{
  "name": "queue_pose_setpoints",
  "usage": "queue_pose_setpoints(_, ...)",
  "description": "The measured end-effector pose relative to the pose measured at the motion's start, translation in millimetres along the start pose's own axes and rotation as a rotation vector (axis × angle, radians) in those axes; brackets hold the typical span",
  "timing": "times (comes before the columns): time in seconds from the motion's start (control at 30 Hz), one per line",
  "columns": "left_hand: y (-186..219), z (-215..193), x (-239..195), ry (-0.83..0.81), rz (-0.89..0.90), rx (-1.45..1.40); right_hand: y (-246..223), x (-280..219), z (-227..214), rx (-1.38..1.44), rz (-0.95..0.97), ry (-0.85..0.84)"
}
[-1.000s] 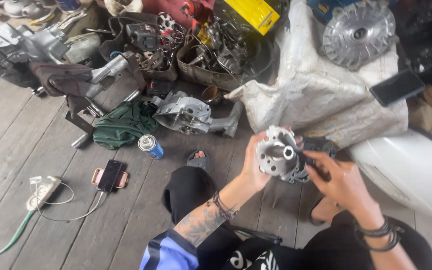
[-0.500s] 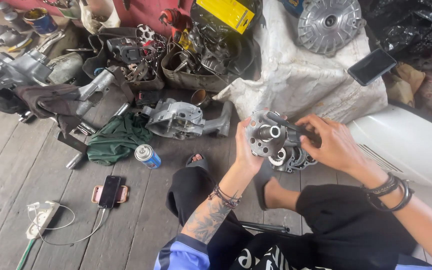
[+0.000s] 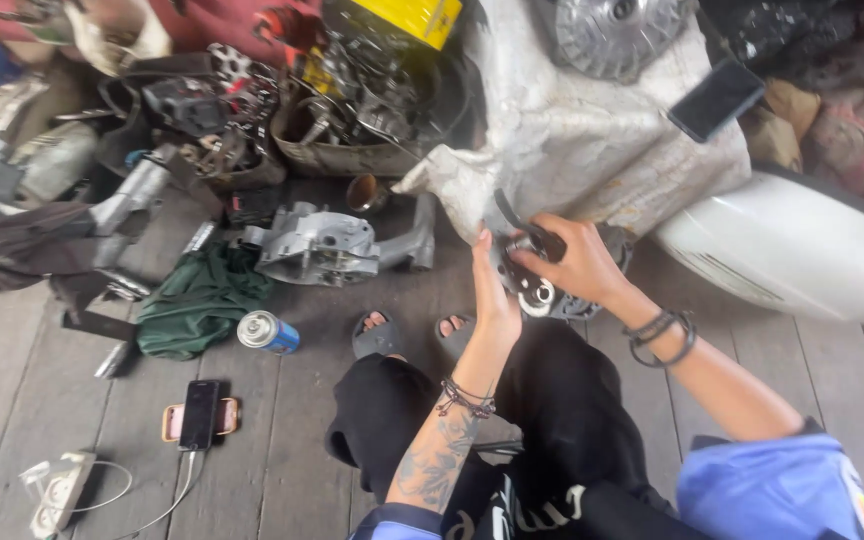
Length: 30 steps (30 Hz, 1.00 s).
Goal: The person is seen inspecting and assembling parts of a motorcycle engine, specifically focusing on the piston and cylinder assembly.
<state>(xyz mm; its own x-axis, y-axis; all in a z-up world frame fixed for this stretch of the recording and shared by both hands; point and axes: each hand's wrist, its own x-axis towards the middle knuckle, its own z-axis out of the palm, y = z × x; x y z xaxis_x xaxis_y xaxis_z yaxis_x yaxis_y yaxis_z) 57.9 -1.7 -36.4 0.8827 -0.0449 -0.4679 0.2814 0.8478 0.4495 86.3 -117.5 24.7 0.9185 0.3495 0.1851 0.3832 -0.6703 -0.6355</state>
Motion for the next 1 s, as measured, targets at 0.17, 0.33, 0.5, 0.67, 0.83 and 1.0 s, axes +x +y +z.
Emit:
queue_pose_setpoints(0.17,6.4,-0.3,-36.1,-0.097,0.247,0.143,119.5,-0.3,25.8,0.022,0.165,0.050)
queue_pose_setpoints(0.33,33.3,-2.6,-56.1,-0.096,0.330,0.188,249.1,-16.8,58.6,-0.007,0.352,0.048)
queue_pose_setpoints(0.5,37.5,-2.7,-60.0,-0.112,0.334,0.246,350.6,-23.5,82.9,-0.348,0.636,-0.128)
queue_pose_setpoints(0.67,45.6,-3.9,-63.6,-0.128,0.341,0.258,404.2,-13.0,104.0,-0.451,0.694,-0.216)
queue_pose_setpoints(0.83,49.0,-3.0,-62.8,-0.124,0.344,0.261,406.3,3.0,107.9,-0.472,0.697,-0.256)
queue_pose_setpoints(1.0,43.2,-0.4,-56.0,-0.121,0.329,0.265,393.4,6.0,101.2,-0.463,0.661,-0.260)
